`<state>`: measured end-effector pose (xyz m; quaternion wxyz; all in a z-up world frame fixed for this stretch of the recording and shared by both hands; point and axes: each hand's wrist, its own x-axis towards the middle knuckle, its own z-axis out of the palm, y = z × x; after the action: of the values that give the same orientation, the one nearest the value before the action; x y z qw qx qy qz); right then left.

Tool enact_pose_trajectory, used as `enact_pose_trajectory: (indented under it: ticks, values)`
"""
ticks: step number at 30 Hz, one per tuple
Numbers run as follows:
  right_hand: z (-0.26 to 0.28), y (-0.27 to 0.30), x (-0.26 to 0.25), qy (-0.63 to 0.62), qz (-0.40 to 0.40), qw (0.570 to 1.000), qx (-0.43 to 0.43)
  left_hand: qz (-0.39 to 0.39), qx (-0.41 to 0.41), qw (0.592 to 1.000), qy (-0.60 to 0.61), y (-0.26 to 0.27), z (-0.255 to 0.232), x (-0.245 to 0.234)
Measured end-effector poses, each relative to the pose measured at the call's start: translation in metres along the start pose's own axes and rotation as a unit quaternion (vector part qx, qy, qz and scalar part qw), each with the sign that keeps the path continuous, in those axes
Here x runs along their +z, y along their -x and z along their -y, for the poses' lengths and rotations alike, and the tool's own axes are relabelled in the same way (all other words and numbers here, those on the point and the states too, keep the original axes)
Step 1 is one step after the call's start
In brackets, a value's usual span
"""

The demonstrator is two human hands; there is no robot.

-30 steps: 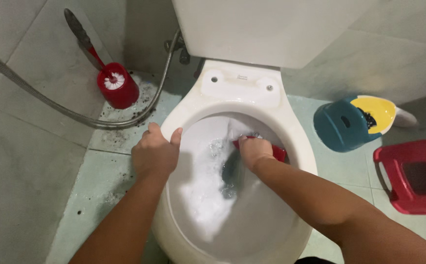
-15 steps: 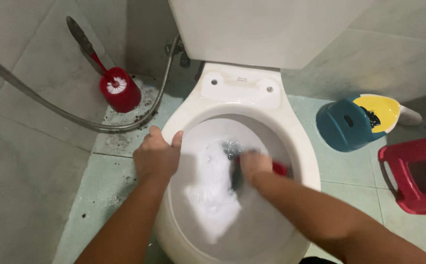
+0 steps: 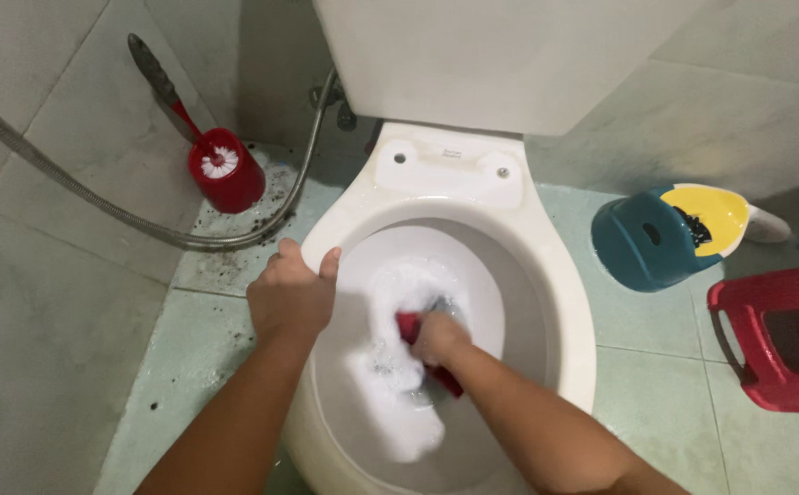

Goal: The person scrubs the toilet bowl and seat with a red brush, then rinses the brush and toilet with water from a red scoop and a handheld sprayer.

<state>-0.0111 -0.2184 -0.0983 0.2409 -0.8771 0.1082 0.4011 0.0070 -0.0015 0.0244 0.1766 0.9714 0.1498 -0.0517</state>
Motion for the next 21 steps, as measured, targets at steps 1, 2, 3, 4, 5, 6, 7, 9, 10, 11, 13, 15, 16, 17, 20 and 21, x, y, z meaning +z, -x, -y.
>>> enact_pose_trajectory:
  ticks: [1, 2, 3, 4, 5, 6, 7, 9, 10, 11, 13, 15, 16, 17, 20, 21]
  values:
    - [-0.005, -0.012, 0.008, -0.037, 0.033, 0.999, -0.003, 0.004, -0.001, 1.000, 0.000, -0.001, 0.000, -0.001]
    - [-0.012, -0.025, 0.011, -0.212, 0.082, 0.974, 0.016, 0.007, -0.002, 1.000, 0.001, -0.002, 0.001, -0.001]
    - [-0.019, -0.034, 0.013, -0.378, 0.130, 0.916, 0.035, 0.013, -0.005, 1.000, 0.001, -0.002, 0.001, -0.001]
    - [-0.026, -0.041, 0.013, -0.532, 0.173, 0.827, 0.052, 0.007, 0.001, 1.000, 0.000, -0.003, 0.001, 0.001]
    - [-0.028, -0.046, 0.010, -0.521, 0.125, 0.844, 0.013, 0.001, 0.005, 1.000, -0.003, -0.004, 0.002, 0.002]
    - [-0.026, -0.051, 0.002, -0.508, 0.077, 0.858, -0.026, -0.004, 0.008, 1.000, -0.007, -0.004, 0.003, 0.004]
    - [-0.022, -0.055, -0.009, -0.493, 0.029, 0.867, -0.067, -0.013, 0.013, 1.000, -0.009, -0.004, 0.004, 0.005]
    - [-0.014, -0.052, -0.038, -0.117, -0.221, 0.955, -0.159, -0.031, 0.024, 0.999, -0.013, -0.003, 0.005, 0.008]
    - [-0.005, -0.050, -0.052, -0.096, -0.237, 0.952, -0.168, -0.037, 0.030, 0.999, -0.011, -0.003, 0.006, 0.008]
    - [0.004, -0.046, -0.064, -0.073, -0.254, 0.948, -0.176, -0.041, 0.036, 0.998, -0.009, -0.003, 0.007, 0.009]
    - [0.024, -0.030, -0.081, 0.043, -0.256, 0.942, -0.211, -0.046, 0.042, 0.998, -0.009, -0.003, 0.006, 0.009]
    - [0.047, -0.010, -0.088, 0.231, -0.221, 0.911, -0.261, -0.049, 0.041, 0.998, -0.013, -0.003, 0.004, 0.007]
    - [0.056, -0.001, -0.092, 0.244, -0.186, 0.926, -0.221, -0.021, 0.023, 0.999, -0.007, -0.003, 0.002, 0.005]
    - [0.063, 0.005, -0.095, 0.256, -0.149, 0.938, -0.181, 0.007, 0.005, 1.000, -0.002, -0.001, 0.000, 0.003]
    - [0.049, 0.001, -0.092, 0.124, -0.176, 0.970, -0.114, 0.006, 0.010, 1.000, -0.002, -0.001, 0.003, 0.000]
    - [0.035, -0.006, -0.088, 0.051, -0.208, 0.972, -0.101, -0.010, 0.022, 1.000, -0.005, -0.001, 0.003, -0.002]
